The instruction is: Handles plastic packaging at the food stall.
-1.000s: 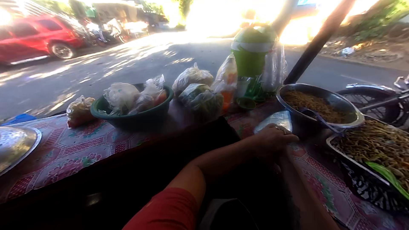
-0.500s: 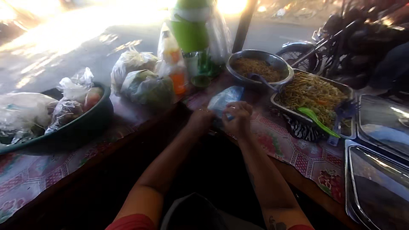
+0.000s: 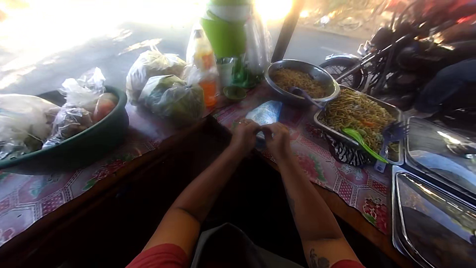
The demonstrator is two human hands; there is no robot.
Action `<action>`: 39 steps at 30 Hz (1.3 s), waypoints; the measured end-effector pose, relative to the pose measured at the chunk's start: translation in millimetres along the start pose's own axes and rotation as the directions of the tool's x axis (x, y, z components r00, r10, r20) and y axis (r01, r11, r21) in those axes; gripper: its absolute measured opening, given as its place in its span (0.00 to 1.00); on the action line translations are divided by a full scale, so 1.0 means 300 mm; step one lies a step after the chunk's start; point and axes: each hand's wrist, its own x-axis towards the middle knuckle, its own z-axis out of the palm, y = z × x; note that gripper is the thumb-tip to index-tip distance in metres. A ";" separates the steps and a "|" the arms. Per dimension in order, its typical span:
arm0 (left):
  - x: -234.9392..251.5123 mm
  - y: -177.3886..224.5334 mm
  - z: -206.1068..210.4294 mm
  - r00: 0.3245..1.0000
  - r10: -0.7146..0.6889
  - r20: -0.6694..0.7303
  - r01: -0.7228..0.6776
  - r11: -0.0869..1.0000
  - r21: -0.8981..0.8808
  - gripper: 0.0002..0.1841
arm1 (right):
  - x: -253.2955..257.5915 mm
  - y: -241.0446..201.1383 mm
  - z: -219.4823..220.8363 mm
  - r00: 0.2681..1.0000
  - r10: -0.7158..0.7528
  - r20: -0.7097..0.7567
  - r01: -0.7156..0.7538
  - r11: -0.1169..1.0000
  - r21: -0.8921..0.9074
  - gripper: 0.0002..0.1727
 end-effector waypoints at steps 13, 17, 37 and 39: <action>-0.023 -0.020 -0.009 0.974 0.067 0.216 -0.056 0.997 -0.055 0.11 | 0.010 -0.010 0.028 0.968 0.215 0.133 -0.219 0.976 0.018 0.09; -0.048 -0.050 -0.027 0.964 0.082 0.252 -0.069 0.996 -0.060 0.12 | 0.005 0.001 0.065 0.961 0.229 0.152 -0.235 0.972 0.020 0.09; -0.062 0.070 -0.056 0.854 -0.493 0.170 0.520 0.826 -0.218 0.27 | 0.037 0.102 -0.013 0.826 0.557 0.080 -0.531 0.725 0.438 0.11; -0.013 0.100 -0.044 0.850 -0.438 0.291 0.449 0.893 0.033 0.39 | 0.034 0.090 -0.012 0.857 0.509 0.086 -0.480 0.724 0.496 0.11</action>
